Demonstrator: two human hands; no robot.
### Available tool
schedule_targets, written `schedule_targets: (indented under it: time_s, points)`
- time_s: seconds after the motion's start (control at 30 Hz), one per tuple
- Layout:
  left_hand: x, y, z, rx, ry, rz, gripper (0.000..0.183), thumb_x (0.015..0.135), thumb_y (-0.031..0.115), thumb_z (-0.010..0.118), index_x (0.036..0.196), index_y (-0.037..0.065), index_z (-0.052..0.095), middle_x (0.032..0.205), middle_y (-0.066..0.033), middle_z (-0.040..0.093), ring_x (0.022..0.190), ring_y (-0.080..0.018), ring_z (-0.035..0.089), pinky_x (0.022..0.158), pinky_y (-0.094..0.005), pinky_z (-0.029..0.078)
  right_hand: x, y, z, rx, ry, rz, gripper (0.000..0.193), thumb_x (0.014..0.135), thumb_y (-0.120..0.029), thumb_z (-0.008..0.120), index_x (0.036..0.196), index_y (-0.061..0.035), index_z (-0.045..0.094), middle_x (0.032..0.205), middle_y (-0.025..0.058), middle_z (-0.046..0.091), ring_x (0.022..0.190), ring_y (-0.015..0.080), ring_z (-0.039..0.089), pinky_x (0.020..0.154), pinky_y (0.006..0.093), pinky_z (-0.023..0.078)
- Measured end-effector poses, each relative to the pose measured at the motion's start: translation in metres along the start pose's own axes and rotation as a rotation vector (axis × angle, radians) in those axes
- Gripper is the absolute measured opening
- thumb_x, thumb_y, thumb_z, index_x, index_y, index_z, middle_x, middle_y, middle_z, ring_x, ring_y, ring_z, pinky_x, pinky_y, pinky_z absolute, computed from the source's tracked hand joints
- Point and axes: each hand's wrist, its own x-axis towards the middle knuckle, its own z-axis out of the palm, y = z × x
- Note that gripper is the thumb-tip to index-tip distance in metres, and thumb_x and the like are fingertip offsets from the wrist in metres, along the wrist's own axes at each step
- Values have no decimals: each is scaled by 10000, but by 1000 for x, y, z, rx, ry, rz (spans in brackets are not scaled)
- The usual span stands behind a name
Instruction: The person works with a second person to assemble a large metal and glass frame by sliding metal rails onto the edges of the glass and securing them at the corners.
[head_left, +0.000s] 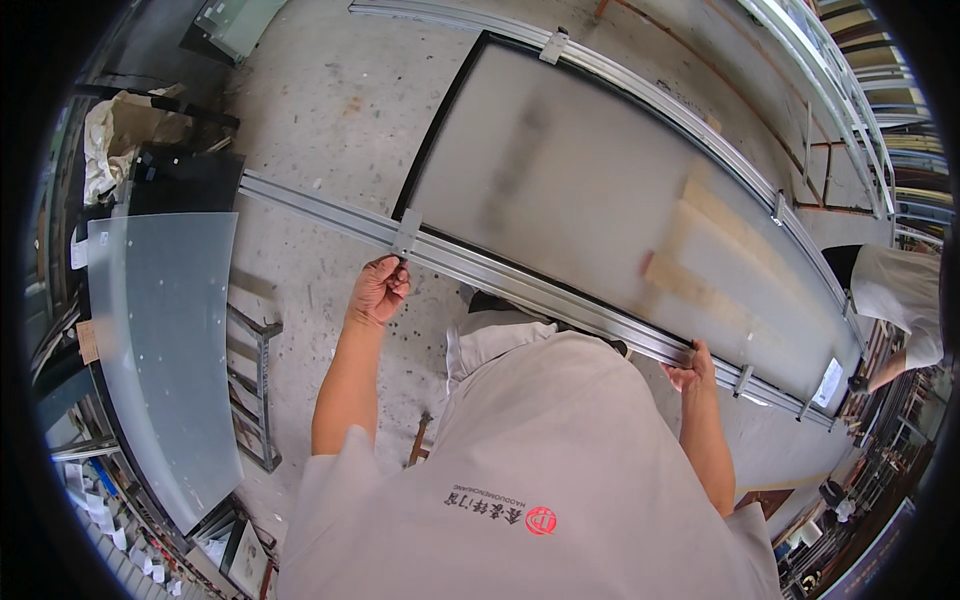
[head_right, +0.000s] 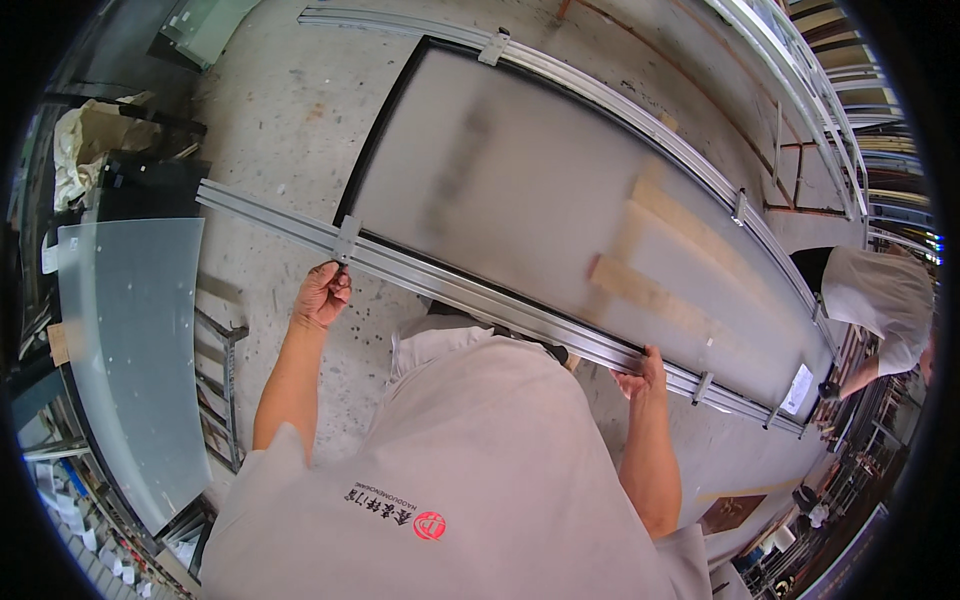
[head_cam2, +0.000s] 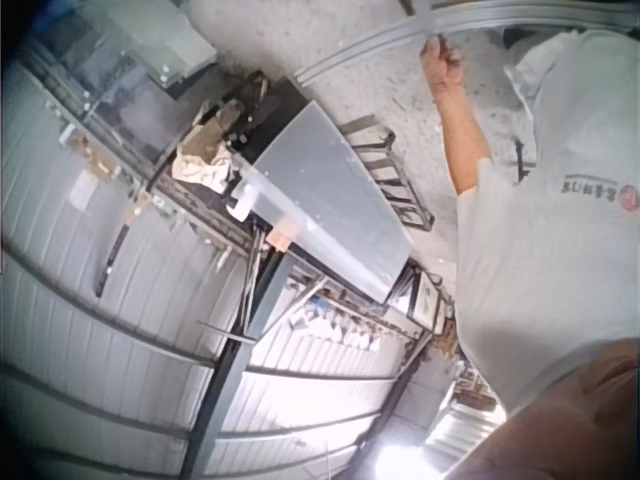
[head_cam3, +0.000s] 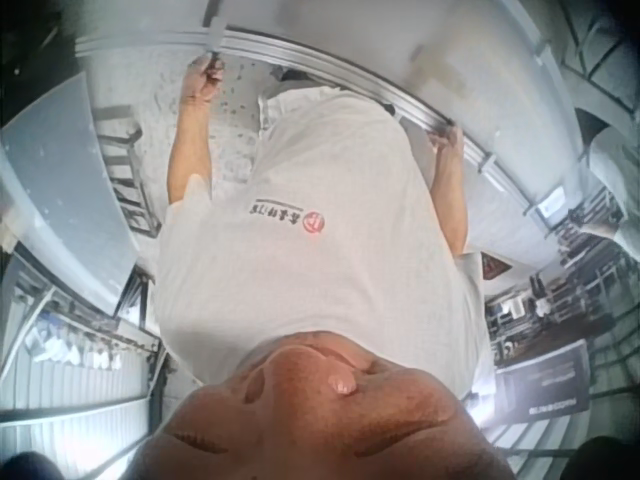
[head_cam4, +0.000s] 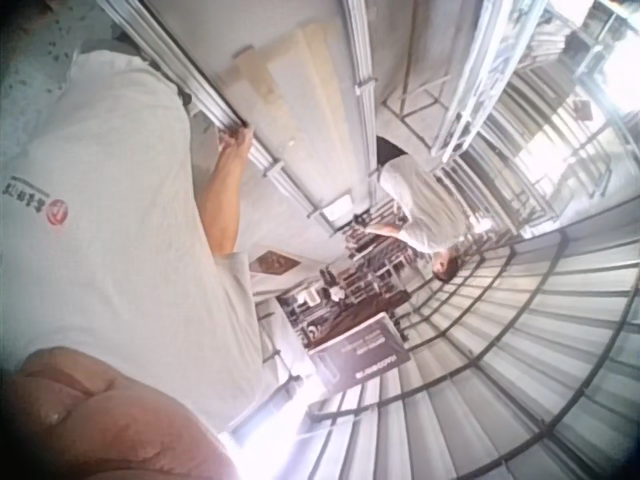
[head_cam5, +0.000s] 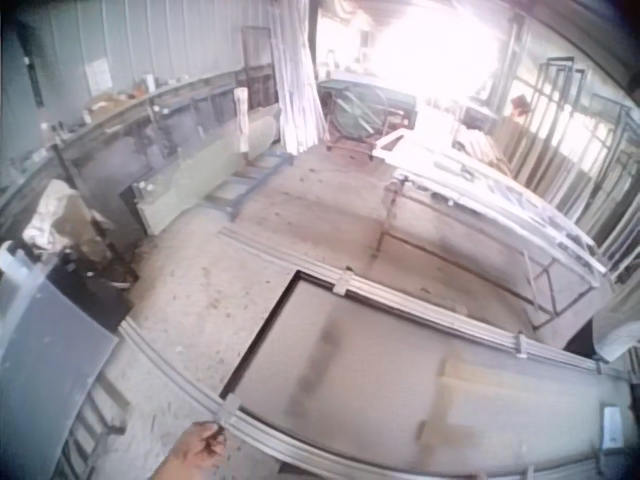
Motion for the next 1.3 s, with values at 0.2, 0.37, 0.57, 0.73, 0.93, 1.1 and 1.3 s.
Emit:
schedule_targets:
  time_s: [0.2,0.37,0.57,0.73,0.93,1.1,1.3]
  points:
    - [-8,15,23,644,195,196,86,806,99,699,824,17,683,676,0,595,572,-73,504,491,-227,397,-1,1,-1,37,-11,-1,530,889,-326,508,1311,-36,370,1350,168,444,1187,339,488,971,514,426]
    - [-13,5,33,914,355,334,73,785,98,713,779,30,688,647,29,576,547,-55,476,496,-221,387,3,5,-5,79,-64,-40,539,903,-345,505,1323,-35,368,1371,166,428,1214,338,465,994,517,402]
    - [-11,11,41,750,285,120,80,832,77,644,776,20,642,674,1,575,564,-76,487,504,-235,415,6,9,-15,130,-167,-49,521,944,-383,480,1324,-39,382,1389,148,417,1260,321,421,1035,516,358]
    - [-9,22,39,769,235,17,153,880,176,610,853,26,610,725,-40,590,617,-111,532,554,-268,469,20,15,-29,71,-234,-101,541,929,-424,485,1319,-58,404,1397,132,415,1272,313,404,1048,508,343]
    - [6,22,57,585,453,-3,283,832,316,680,843,47,592,745,-18,591,560,-126,539,567,-275,492,25,18,-33,33,-208,-135,524,890,-455,531,1244,-73,470,1291,113,519,1179,301,490,965,496,417]
    - [4,51,68,1235,525,-111,371,797,357,714,854,5,611,793,-49,620,593,-157,579,628,-283,506,32,16,-36,23,-151,-152,511,880,-476,545,1209,-88,505,1245,99,555,1131,281,522,919,464,440]
    - [45,104,81,1719,103,375,452,747,244,739,1061,-51,600,1012,-140,634,932,-224,587,864,-316,449,31,17,-34,87,-105,-165,444,899,-457,535,1171,-107,531,1170,77,591,1046,276,560,841,475,475]
